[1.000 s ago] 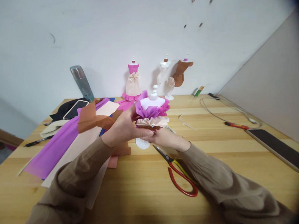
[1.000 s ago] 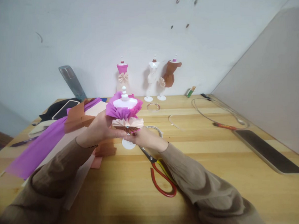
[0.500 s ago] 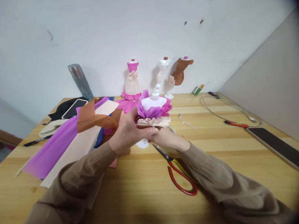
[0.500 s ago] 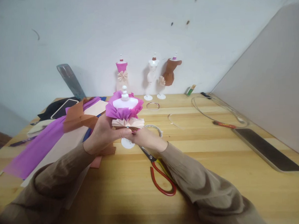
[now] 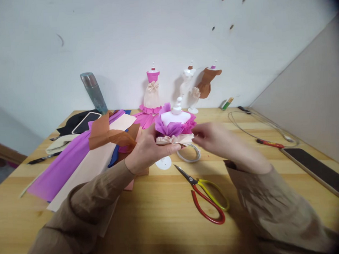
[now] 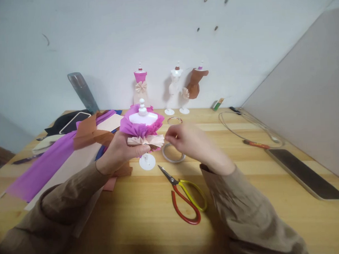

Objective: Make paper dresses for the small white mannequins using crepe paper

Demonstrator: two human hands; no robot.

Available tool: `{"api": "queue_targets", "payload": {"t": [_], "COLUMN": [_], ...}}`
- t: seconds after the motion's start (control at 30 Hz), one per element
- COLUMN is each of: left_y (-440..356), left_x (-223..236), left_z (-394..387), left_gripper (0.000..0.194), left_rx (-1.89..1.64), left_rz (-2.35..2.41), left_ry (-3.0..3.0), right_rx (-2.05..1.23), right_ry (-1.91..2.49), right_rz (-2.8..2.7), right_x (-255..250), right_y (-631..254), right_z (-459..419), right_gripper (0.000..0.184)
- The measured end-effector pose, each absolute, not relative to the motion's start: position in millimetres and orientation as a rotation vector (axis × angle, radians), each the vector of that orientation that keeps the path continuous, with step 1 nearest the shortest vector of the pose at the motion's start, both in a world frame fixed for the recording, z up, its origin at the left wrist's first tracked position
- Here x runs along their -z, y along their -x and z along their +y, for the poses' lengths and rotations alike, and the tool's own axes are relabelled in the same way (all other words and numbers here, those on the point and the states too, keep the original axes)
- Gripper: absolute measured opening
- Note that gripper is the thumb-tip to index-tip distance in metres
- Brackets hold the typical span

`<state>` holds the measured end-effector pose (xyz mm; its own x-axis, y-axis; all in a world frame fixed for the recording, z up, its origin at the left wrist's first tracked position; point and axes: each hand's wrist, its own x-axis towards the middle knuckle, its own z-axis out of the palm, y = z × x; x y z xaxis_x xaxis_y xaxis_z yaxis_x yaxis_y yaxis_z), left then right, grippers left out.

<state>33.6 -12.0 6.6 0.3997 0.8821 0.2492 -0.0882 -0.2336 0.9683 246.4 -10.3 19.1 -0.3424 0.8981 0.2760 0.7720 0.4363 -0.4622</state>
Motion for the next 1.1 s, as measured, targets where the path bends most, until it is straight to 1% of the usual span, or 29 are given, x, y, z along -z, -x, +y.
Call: {"api": "queue_targets", "payload": {"t": [0.07,0.17,0.27,0.4,0.5,0.6,0.87,1.1], "left_y": [-34,-34,-34,-34,-34,-33,-35,-36], "left_x": [-8,-10,-11,-11,-10,-9,-7,-14], "left_z": [-13,-14,-13,-14,-14,-13,-12,-13], "left_gripper": [0.05,0.045,0.034,0.031,0.028,0.028,0.037,0.038], "left_rx": [-1.066,-1.018,-1.016,-1.031,-1.013,-1.011,-1.028,-1.037], "left_rz": [0.713,0.633,0.569,0.625,0.591,0.521,0.533,0.588], "left_ry": [-1.501,-1.426,-1.379,-1.391,-1.403,-1.403,-1.359,-1.367], "right_rx": [-0.194,-0.107,-0.001,0.152,0.136,0.061,-0.125,-0.049], "right_ry": [1.284,0.954,0.797,0.833,0.881,0.917,1.005,0.889], "right_rz": [-1.919,-1.823,-1.922,-1.931,-1.886,-1.841,-1.726,-1.792], "right_x": [-36,-48,-47,-40,-38,-39,-37,-36], "right_y": [-247,-235,-218,-206,-205,-205,-198,-197], "right_z": [-26,-48,-56,-52,-50,-51,-56,-56], "right_gripper": [0.014,0.002,0.007,0.012,0.018,0.019,0.017,0.016]}}
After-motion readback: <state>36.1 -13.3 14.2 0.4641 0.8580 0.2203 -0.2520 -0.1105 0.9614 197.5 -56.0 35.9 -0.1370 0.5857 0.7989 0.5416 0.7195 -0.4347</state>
